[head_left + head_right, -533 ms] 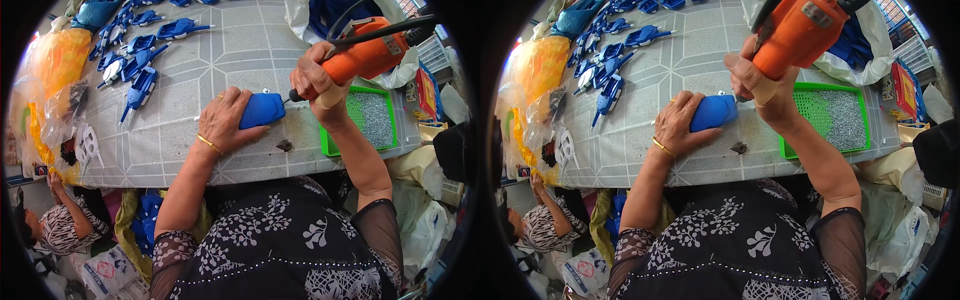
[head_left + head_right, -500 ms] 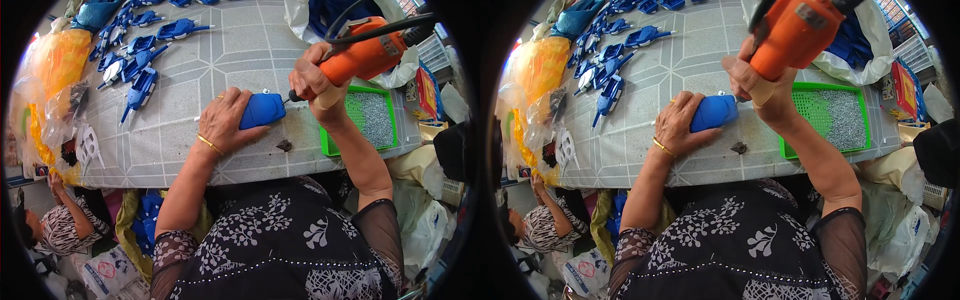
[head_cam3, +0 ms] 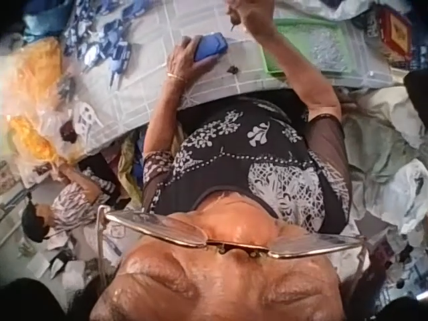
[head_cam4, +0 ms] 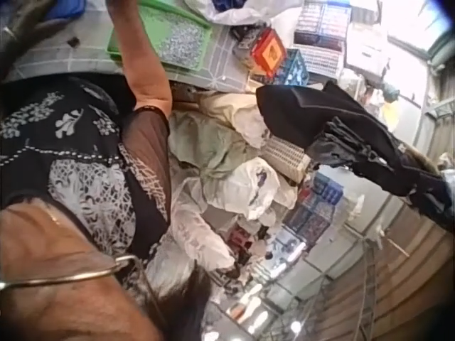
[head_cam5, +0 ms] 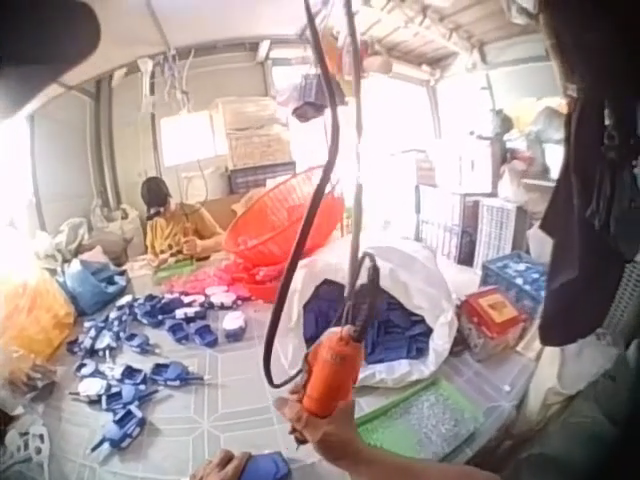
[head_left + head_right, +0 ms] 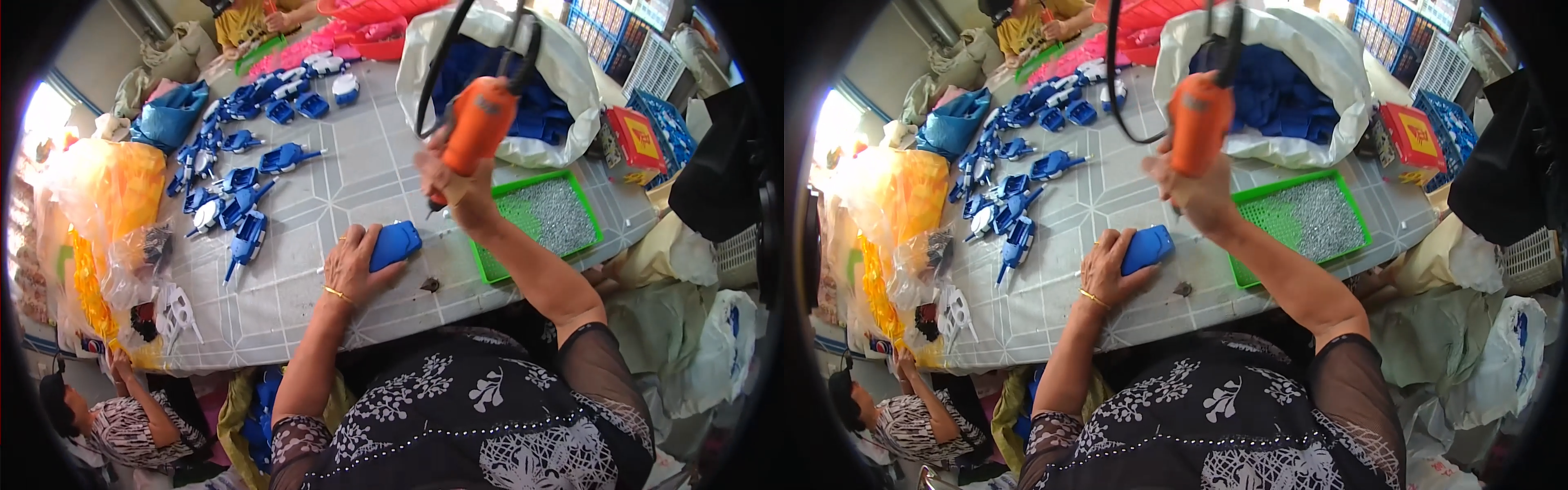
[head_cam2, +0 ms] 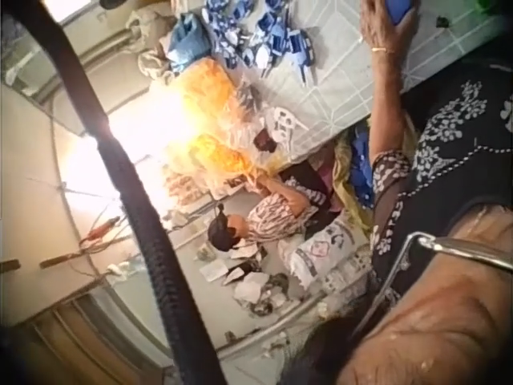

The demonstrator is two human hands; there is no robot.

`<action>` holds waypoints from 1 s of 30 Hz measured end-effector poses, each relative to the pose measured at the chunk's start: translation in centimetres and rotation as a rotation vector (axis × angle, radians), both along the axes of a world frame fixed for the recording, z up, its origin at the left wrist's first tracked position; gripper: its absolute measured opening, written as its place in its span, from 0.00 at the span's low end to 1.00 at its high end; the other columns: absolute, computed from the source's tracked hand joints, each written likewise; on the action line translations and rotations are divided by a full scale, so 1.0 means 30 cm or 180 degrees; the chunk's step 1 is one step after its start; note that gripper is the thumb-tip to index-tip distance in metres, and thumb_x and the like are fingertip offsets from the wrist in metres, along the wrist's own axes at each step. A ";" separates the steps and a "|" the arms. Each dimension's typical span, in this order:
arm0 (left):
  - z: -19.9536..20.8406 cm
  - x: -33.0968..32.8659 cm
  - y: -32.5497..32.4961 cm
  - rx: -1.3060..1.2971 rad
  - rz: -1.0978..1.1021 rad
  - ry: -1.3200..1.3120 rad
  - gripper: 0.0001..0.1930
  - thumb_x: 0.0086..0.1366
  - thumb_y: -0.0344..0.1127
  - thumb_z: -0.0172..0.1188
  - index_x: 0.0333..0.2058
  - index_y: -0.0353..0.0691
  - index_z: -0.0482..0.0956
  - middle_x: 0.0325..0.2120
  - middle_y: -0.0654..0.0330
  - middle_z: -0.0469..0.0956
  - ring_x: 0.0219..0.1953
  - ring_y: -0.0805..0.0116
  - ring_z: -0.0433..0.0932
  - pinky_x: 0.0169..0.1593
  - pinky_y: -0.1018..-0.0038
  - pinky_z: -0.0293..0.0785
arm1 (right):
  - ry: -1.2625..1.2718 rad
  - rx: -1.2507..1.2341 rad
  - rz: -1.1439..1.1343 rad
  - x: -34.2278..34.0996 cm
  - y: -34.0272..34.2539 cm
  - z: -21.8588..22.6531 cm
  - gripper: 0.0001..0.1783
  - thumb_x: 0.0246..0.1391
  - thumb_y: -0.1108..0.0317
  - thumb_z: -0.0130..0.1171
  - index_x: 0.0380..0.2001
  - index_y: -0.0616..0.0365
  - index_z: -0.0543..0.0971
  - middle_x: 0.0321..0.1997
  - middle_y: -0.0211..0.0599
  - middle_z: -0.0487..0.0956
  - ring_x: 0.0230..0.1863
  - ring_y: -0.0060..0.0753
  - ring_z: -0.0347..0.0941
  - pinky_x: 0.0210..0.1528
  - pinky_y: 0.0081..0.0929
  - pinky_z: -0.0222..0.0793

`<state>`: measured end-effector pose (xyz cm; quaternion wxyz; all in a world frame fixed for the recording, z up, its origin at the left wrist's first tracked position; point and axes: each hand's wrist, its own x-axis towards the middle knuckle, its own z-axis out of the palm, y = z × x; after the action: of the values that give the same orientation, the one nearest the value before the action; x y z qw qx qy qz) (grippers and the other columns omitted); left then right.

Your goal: Assembling blue plastic toy housings using an electric screwdriver to fasten components.

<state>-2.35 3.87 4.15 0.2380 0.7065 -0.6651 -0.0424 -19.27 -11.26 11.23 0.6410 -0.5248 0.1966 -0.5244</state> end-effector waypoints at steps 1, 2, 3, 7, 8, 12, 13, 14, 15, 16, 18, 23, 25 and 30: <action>0.013 0.012 0.016 -0.0078 0.0035 -0.0168 0.37 0.51 0.54 0.75 0.57 0.43 0.76 0.42 0.50 0.74 0.46 0.46 0.78 0.48 0.55 0.75 | 0.0118 0.0128 -0.0079 -0.037 -0.014 0.037 0.20 0.58 0.72 0.70 0.49 0.57 0.71 0.30 0.25 0.74 0.23 0.18 0.73 0.28 0.19 0.70; 0.034 0.031 0.031 -0.0229 0.0021 -0.0282 0.37 0.52 0.53 0.75 0.58 0.42 0.76 0.42 0.50 0.74 0.45 0.46 0.78 0.47 0.55 0.76 | 0.0206 -0.0035 -0.0060 -0.081 -0.042 0.058 0.22 0.59 0.70 0.69 0.52 0.58 0.70 0.32 0.25 0.75 0.26 0.18 0.74 0.32 0.20 0.72; 0.072 0.058 0.047 -0.0378 -0.0007 -0.0392 0.38 0.52 0.52 0.76 0.58 0.41 0.76 0.42 0.49 0.74 0.44 0.45 0.78 0.47 0.55 0.76 | 0.0298 -0.0195 -0.0057 -0.131 -0.075 0.075 0.25 0.60 0.68 0.69 0.56 0.59 0.70 0.33 0.26 0.76 0.28 0.19 0.74 0.36 0.21 0.73; 0.283 0.200 0.313 -0.0527 0.0285 -0.0283 0.36 0.50 0.45 0.78 0.57 0.36 0.78 0.43 0.47 0.76 0.43 0.45 0.79 0.48 0.56 0.77 | 0.1398 -0.1241 0.0625 -0.349 -0.155 0.032 0.48 0.54 0.72 0.66 0.76 0.52 0.57 0.64 0.40 0.71 0.65 0.35 0.70 0.64 0.36 0.68; 0.310 0.222 0.421 -0.0395 0.0563 0.0081 0.35 0.49 0.42 0.77 0.56 0.35 0.78 0.43 0.47 0.77 0.43 0.46 0.79 0.49 0.57 0.77 | 0.1797 -0.1382 0.0420 -0.382 -0.162 0.019 0.46 0.53 0.74 0.65 0.75 0.52 0.59 0.65 0.39 0.71 0.65 0.37 0.70 0.65 0.38 0.68; 0.300 0.289 0.879 0.0478 0.1253 0.0361 0.34 0.49 0.42 0.76 0.53 0.30 0.78 0.41 0.46 0.77 0.45 0.47 0.78 0.51 0.61 0.76 | 0.3009 -0.2435 -0.0490 -0.508 -0.385 -0.090 0.32 0.46 0.79 0.61 0.59 0.58 0.77 0.60 0.47 0.78 0.64 0.52 0.74 0.68 0.41 0.68; 0.218 0.330 1.014 0.0468 0.1068 0.0571 0.34 0.49 0.43 0.76 0.52 0.29 0.79 0.41 0.47 0.77 0.45 0.48 0.79 0.52 0.62 0.76 | 0.2958 -0.2576 -0.0907 -0.504 -0.457 -0.122 0.23 0.49 0.76 0.61 0.51 0.59 0.81 0.52 0.50 0.81 0.57 0.54 0.77 0.63 0.43 0.71; 0.181 0.319 1.120 0.1024 0.1359 0.0620 0.34 0.50 0.43 0.77 0.53 0.29 0.79 0.42 0.48 0.78 0.45 0.52 0.79 0.52 0.63 0.76 | 0.3050 -0.2526 -0.1062 -0.497 -0.520 -0.132 0.21 0.50 0.73 0.61 0.50 0.59 0.81 0.50 0.50 0.81 0.55 0.55 0.77 0.60 0.45 0.72; 0.129 0.305 1.225 0.1172 0.1603 0.1011 0.36 0.50 0.43 0.79 0.54 0.29 0.79 0.42 0.50 0.78 0.45 0.55 0.79 0.52 0.64 0.76 | 0.3137 -0.2485 -0.1211 -0.485 -0.571 -0.126 0.19 0.52 0.70 0.62 0.48 0.59 0.81 0.48 0.50 0.81 0.53 0.55 0.77 0.58 0.47 0.72; 0.067 0.272 1.332 0.1199 0.1985 0.1237 0.37 0.49 0.44 0.79 0.55 0.29 0.79 0.42 0.51 0.77 0.45 0.56 0.79 0.52 0.64 0.76 | 0.3308 -0.2281 -0.1110 -0.435 -0.593 -0.093 0.19 0.52 0.63 0.65 0.46 0.59 0.82 0.45 0.51 0.81 0.50 0.57 0.76 0.54 0.49 0.72; -0.035 0.262 1.387 0.1433 0.2316 0.1104 0.38 0.48 0.45 0.80 0.55 0.30 0.78 0.43 0.50 0.76 0.46 0.54 0.79 0.52 0.64 0.76 | 0.3769 -0.2912 -0.1823 -0.520 -0.881 -0.259 0.29 0.52 0.53 0.69 0.56 0.54 0.80 0.53 0.55 0.79 0.58 0.59 0.74 0.63 0.52 0.68; -0.123 0.186 1.446 0.0865 0.2870 0.0462 0.39 0.51 0.48 0.78 0.56 0.31 0.74 0.46 0.45 0.74 0.48 0.43 0.77 0.52 0.58 0.75 | 0.5453 -0.2814 -0.1907 -0.346 -0.837 -0.205 0.37 0.53 0.45 0.68 0.62 0.54 0.78 0.65 0.53 0.73 0.68 0.53 0.67 0.69 0.59 0.63; -0.168 0.231 1.457 0.0878 0.2958 -0.0396 0.42 0.52 0.51 0.77 0.60 0.33 0.72 0.49 0.43 0.73 0.51 0.37 0.75 0.54 0.53 0.74 | 0.5466 -0.3086 -0.1365 -0.356 -0.840 -0.219 0.35 0.54 0.46 0.67 0.61 0.54 0.78 0.64 0.50 0.74 0.68 0.52 0.67 0.68 0.59 0.64; -0.344 0.393 1.461 0.0668 0.3081 -0.0057 0.40 0.59 0.54 0.73 0.61 0.31 0.73 0.53 0.40 0.74 0.55 0.35 0.73 0.59 0.50 0.71 | 0.4048 -0.2843 -0.0501 -0.404 -0.864 -0.227 0.28 0.56 0.55 0.67 0.56 0.59 0.81 0.60 0.47 0.80 0.64 0.55 0.74 0.68 0.48 0.67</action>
<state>9.44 47.70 -6.18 0.1522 0.9548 -0.2549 0.0123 -31.39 -37.19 4.41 0.0941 -0.9174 0.3331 -0.1963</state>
